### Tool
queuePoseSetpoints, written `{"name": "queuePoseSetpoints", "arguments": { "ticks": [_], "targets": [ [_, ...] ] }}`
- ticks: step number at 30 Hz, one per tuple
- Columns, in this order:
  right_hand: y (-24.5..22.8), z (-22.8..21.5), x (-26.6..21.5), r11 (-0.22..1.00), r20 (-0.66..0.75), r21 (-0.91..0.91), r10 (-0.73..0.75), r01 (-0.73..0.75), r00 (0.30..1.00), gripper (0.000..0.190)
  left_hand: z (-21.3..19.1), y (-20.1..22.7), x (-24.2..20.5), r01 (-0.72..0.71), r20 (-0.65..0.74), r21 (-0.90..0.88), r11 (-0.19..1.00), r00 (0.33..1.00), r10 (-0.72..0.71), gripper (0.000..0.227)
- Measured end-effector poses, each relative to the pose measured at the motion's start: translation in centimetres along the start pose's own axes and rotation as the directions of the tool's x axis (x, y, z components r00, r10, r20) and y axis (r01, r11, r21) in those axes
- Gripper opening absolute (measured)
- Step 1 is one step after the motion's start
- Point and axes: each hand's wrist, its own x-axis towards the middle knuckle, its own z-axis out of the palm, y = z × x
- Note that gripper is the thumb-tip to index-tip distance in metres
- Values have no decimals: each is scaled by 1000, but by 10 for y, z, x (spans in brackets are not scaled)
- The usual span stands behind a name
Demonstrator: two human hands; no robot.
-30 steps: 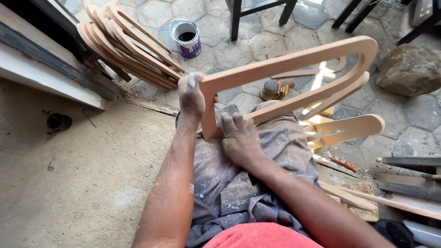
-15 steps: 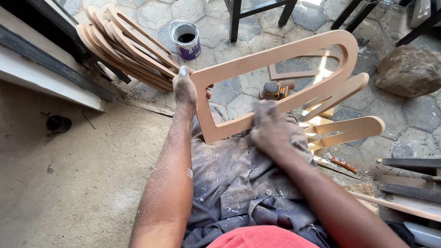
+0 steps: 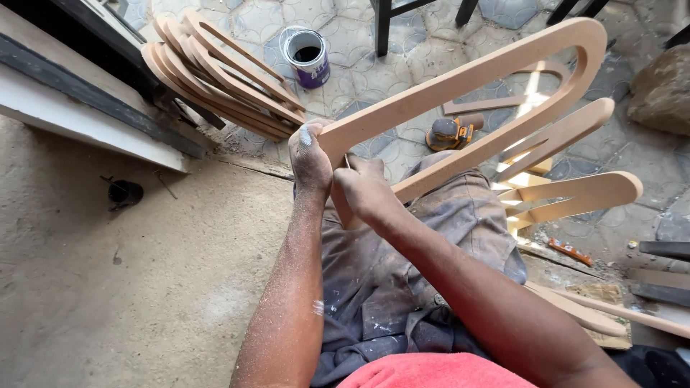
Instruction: Sanding curved wooden furniture frame components using sandpaper and an electric orbital sander.
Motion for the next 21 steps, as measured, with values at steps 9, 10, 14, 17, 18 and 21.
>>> {"name": "queuePoseSetpoints", "arguments": {
  "ticks": [9, 10, 14, 17, 18, 21],
  "targets": [
    [-27, -22, -29, 944, 29, -327, -44, 51, 999, 61, -2, 30, -16, -132, 209, -80, 988, 967, 146, 36],
    [-35, -23, -42, 945, 21, -322, -50, 54, 999, 61, -2, 33, -15, -140, 216, -81, 987, 964, 155, 36],
    [-38, -26, -48, 843, -25, -537, -56, 34, 998, 63, -6, 35, -22, -98, 244, -202, 975, 958, 147, 33],
    [-42, -22, -57, 821, -20, -566, -105, 75, 994, 59, -8, 35, -23, -114, 245, -193, 975, 956, 161, 32],
    [-48, -19, -65, 823, -20, -562, -117, 86, 993, 62, -9, 34, -20, -132, 238, -179, 975, 956, 173, 32],
    [-48, -21, -82, 886, 31, -460, -53, 61, 998, 64, -11, 35, -25, -112, 239, -158, 981, 960, 148, 30]
  ]
}}
